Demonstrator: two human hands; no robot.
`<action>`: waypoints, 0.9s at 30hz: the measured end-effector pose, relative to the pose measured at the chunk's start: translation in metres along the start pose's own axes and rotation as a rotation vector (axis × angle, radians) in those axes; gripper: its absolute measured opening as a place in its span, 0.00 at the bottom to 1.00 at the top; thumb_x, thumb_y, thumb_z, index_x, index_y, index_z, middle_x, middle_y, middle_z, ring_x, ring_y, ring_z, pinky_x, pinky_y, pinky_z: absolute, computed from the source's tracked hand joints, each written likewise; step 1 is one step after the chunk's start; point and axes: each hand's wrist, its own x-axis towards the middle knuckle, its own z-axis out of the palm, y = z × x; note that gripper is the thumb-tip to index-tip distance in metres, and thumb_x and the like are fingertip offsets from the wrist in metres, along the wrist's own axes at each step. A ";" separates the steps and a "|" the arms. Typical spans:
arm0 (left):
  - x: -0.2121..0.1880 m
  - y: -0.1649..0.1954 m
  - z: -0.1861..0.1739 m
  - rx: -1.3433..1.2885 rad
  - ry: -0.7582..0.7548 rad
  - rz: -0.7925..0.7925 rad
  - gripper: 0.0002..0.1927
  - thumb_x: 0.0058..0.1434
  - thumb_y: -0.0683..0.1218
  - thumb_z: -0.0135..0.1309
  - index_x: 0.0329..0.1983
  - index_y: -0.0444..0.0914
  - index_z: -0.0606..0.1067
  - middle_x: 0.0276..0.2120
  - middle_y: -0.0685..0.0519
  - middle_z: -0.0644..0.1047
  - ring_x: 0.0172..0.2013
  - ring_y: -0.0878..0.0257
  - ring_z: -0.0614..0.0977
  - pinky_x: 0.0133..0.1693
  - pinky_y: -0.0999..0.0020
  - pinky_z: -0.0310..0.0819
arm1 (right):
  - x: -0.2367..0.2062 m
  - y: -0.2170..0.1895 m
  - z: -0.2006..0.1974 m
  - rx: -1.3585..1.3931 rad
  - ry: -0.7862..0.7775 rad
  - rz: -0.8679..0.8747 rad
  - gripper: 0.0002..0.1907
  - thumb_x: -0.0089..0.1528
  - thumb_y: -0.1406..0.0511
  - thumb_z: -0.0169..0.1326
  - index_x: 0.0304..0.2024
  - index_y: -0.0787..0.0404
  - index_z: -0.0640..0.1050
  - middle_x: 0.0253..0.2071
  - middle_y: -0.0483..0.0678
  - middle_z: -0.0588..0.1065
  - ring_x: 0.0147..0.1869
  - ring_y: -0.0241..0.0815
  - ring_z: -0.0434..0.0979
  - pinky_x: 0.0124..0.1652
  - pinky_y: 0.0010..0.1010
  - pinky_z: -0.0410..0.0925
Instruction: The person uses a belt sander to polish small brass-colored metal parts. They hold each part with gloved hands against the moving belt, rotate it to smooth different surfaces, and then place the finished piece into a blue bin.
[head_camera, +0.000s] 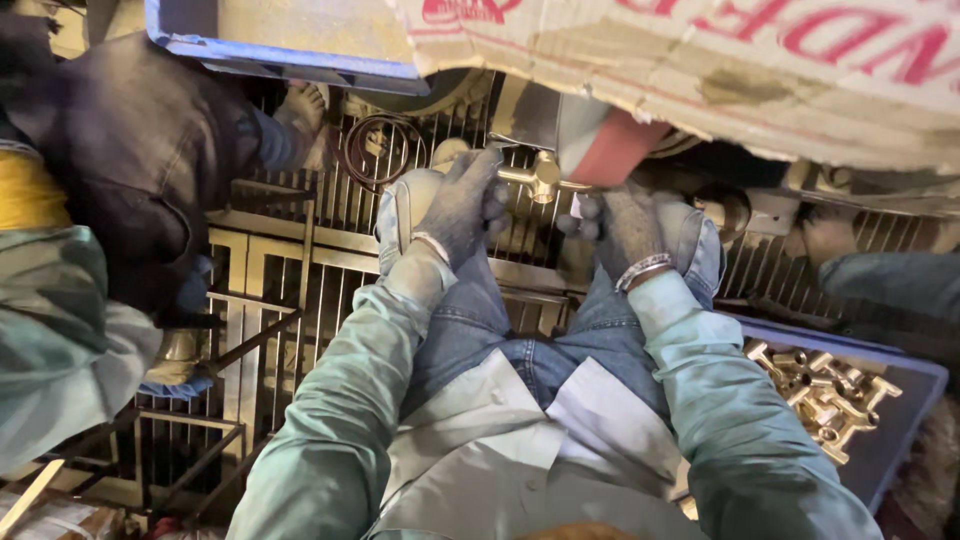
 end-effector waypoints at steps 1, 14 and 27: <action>-0.005 -0.001 -0.002 -0.019 -0.060 0.047 0.17 0.67 0.54 0.52 0.53 0.42 0.67 0.25 0.57 0.71 0.19 0.68 0.66 0.20 0.68 0.62 | -0.006 -0.006 0.005 0.294 0.062 0.130 0.12 0.70 0.59 0.49 0.42 0.62 0.76 0.25 0.44 0.71 0.22 0.37 0.72 0.32 0.37 0.78; -0.086 -0.029 0.001 -0.529 -0.546 -0.024 0.13 0.76 0.54 0.49 0.52 0.41 0.70 0.27 0.55 0.73 0.19 0.70 0.67 0.21 0.75 0.62 | -0.157 -0.059 0.028 -0.609 -0.011 -0.809 0.31 0.54 0.73 0.58 0.60 0.69 0.68 0.55 0.55 0.71 0.60 0.46 0.73 0.58 0.37 0.67; -0.110 -0.030 0.035 0.407 -0.154 0.198 0.25 0.67 0.65 0.45 0.50 0.41 0.73 0.30 0.57 0.79 0.25 0.69 0.77 0.26 0.72 0.73 | -0.136 -0.019 -0.036 -1.053 -0.219 -0.423 0.16 0.64 0.57 0.60 0.48 0.59 0.78 0.37 0.52 0.79 0.40 0.46 0.82 0.40 0.36 0.73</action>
